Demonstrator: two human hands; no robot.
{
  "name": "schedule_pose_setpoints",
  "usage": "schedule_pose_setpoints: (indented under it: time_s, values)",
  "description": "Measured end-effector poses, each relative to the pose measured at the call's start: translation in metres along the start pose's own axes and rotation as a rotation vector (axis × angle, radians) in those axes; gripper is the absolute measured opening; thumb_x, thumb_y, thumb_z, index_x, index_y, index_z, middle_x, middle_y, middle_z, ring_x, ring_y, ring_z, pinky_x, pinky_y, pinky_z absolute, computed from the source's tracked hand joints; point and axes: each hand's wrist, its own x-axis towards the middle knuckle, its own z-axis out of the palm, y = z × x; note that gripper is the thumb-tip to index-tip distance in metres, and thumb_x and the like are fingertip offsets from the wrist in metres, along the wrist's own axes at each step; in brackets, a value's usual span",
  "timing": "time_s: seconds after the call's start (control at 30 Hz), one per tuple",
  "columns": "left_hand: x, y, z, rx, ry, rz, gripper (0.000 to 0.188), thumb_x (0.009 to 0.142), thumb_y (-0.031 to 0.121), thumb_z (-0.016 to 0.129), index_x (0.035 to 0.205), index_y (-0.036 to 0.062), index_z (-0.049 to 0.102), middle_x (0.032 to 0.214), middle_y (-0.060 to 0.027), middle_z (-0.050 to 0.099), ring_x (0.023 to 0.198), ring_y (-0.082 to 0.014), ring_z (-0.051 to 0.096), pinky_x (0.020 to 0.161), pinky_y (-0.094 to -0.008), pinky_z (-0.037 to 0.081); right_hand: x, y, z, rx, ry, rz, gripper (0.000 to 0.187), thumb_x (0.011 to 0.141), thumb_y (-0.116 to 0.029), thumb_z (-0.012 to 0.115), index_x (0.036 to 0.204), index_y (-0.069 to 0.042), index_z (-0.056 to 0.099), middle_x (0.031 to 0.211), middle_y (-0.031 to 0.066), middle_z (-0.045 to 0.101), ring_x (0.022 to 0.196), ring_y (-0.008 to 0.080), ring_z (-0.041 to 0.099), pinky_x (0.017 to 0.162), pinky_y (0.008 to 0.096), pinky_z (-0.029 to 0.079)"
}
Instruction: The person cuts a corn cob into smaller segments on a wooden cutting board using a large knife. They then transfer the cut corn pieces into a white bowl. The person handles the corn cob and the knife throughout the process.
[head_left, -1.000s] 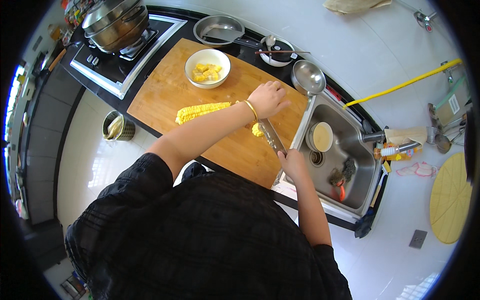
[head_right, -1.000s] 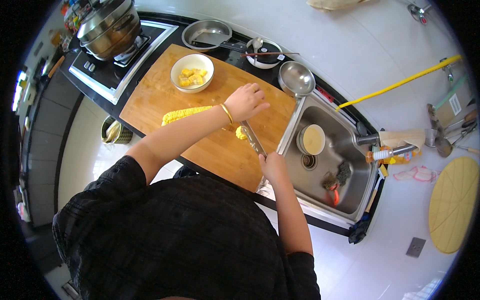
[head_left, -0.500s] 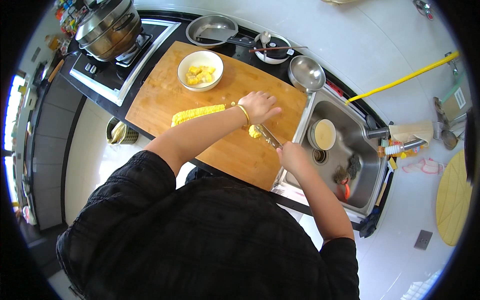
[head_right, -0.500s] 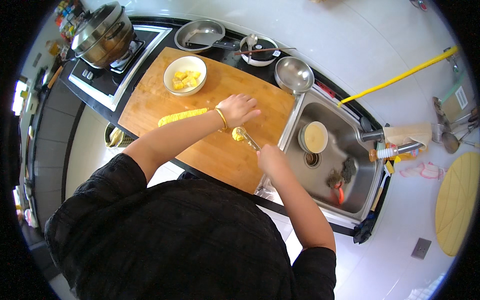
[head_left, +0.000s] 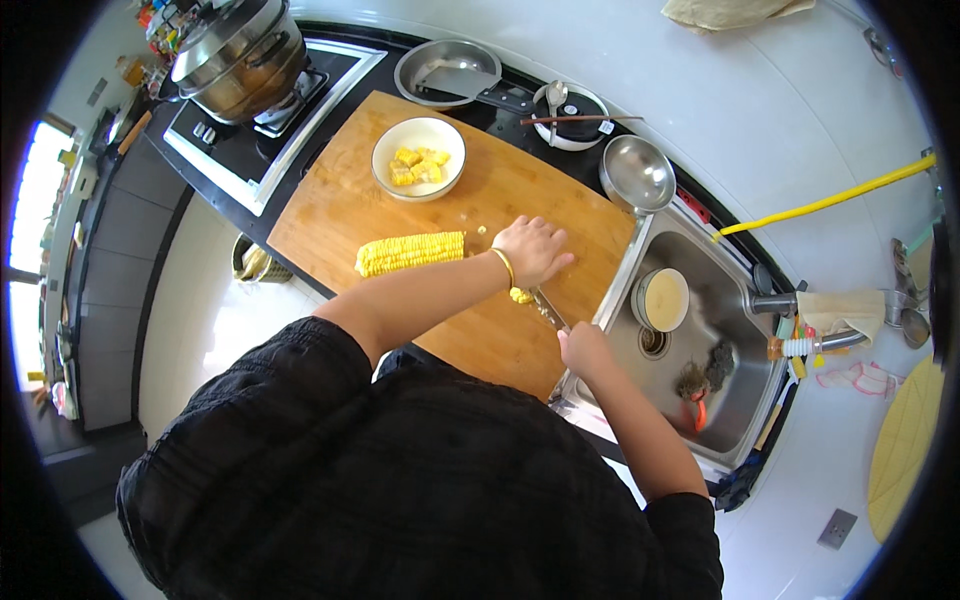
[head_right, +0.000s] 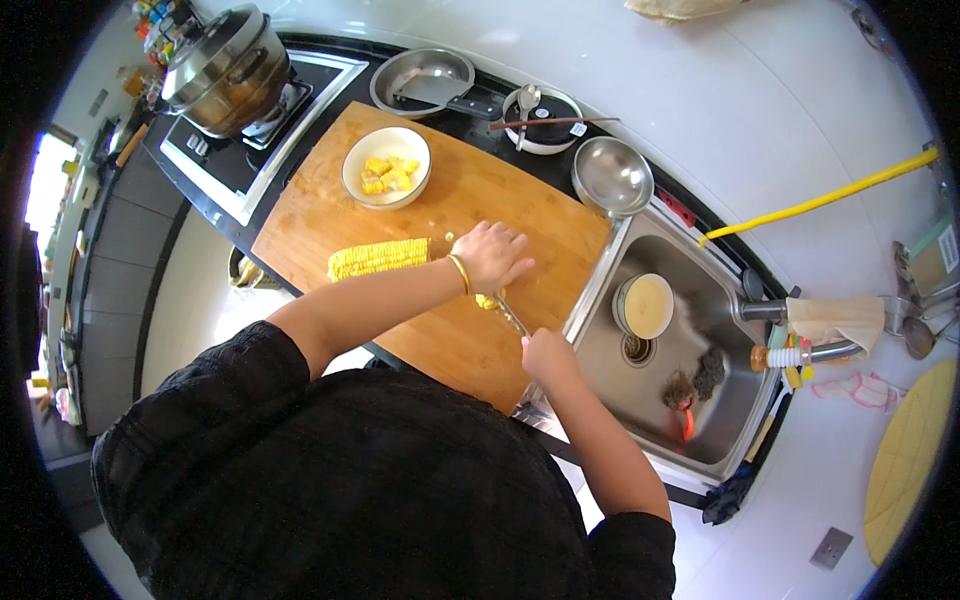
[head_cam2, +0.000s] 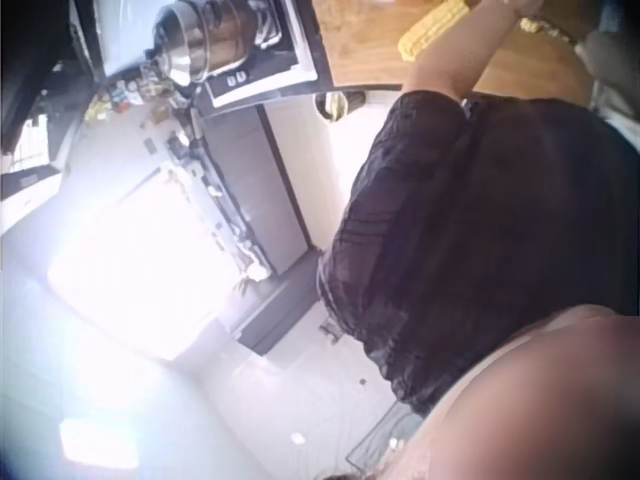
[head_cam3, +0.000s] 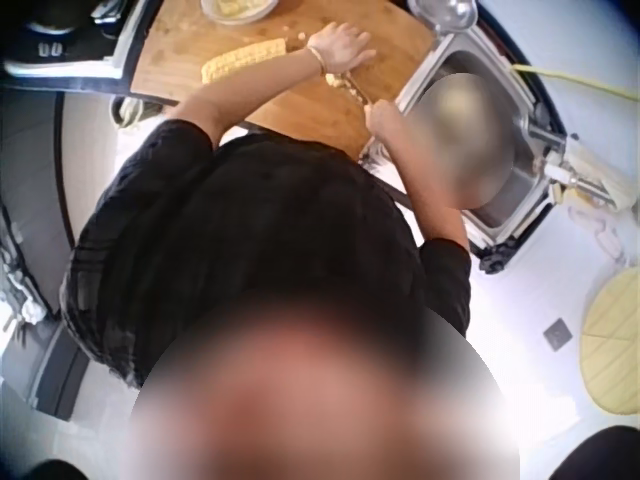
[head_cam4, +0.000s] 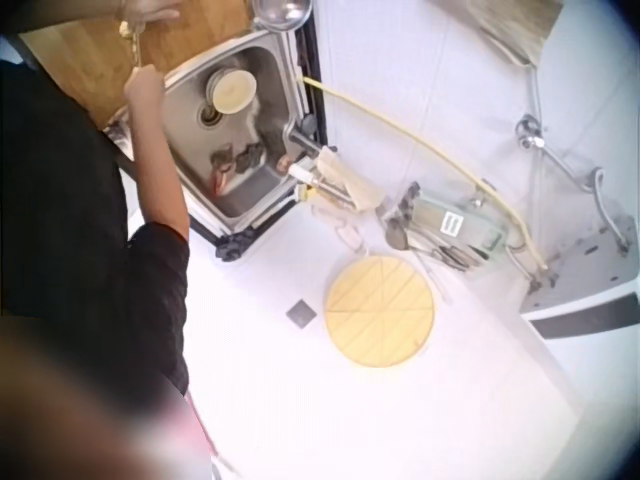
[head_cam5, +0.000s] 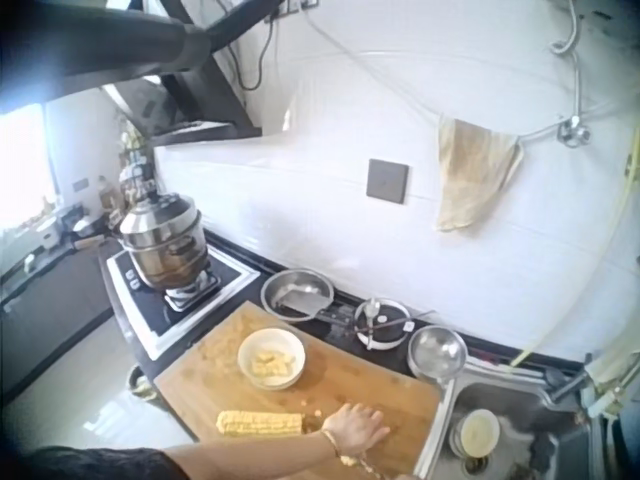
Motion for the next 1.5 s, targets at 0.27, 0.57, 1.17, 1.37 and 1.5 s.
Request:
schedule_pose_setpoints:
  time_s: [0.27,0.57,1.17,1.37,1.5]
  values:
    - [0.009,-0.002,-0.006,-0.216,0.567,0.273,0.025,0.086,0.024,0.048,0.095,0.0010,0.048,0.098,-0.0166,0.049,0.092,-0.0310,0.046,0.083,-0.0393,0.036,0.008,0.028,0.008,0.168,0.101,-0.075,0.043,0.080,-0.037,0.058,0.069,0.005,0.061,0.064,0.0245,0.058,0.064,0.0395,0.058,0.060,0.0439,0.046]
    - [-0.065,-0.006,0.039,-0.291,0.285,-0.116,0.034,0.078,0.027,0.059,0.098,0.0011,0.048,0.096,-0.0200,0.048,0.094,-0.0340,0.050,0.078,-0.0388,0.044,-0.013,0.038,0.032,0.772,0.365,0.034,0.039,0.079,-0.032,0.063,0.067,0.005,0.059,0.046,0.0106,0.048,0.044,0.0165,0.052,0.045,0.0342,0.039]
    - [-0.056,-0.180,-0.078,-0.253,0.369,-0.579,0.037,0.071,0.017,0.062,0.107,0.0142,0.055,0.092,-0.0143,0.063,0.086,-0.0309,0.060,0.076,-0.0371,0.048,-0.022,-0.022,0.022,1.157,0.315,0.175,0.033,0.082,-0.026,0.063,0.064,-0.001,0.051,0.046,0.0028,0.044,0.033,0.0118,0.043,0.032,0.0264,0.034]
    - [-0.050,-0.214,-0.067,-0.189,0.339,-0.413,0.050,0.069,0.018,0.061,0.118,0.0150,0.051,0.097,-0.0123,0.063,0.092,-0.0289,0.058,0.083,-0.0373,0.046,-0.018,-0.036,0.024,1.074,0.294,0.184,0.038,0.081,-0.028,0.063,0.057,-0.003,0.048,0.043,0.0036,0.045,0.032,0.0119,0.044,0.032,0.0262,0.033]
    - [-0.065,-0.203,-0.100,-0.331,0.317,-0.343,0.044,0.070,0.022,0.062,0.111,0.0093,0.055,0.092,-0.0131,0.063,0.087,-0.0288,0.059,0.080,-0.0363,0.047,-0.020,-0.041,0.023,1.058,0.308,0.177,0.039,0.081,-0.028,0.063,0.056,-0.003,0.047,0.043,0.0031,0.044,0.033,0.0121,0.044,0.032,0.0265,0.033]
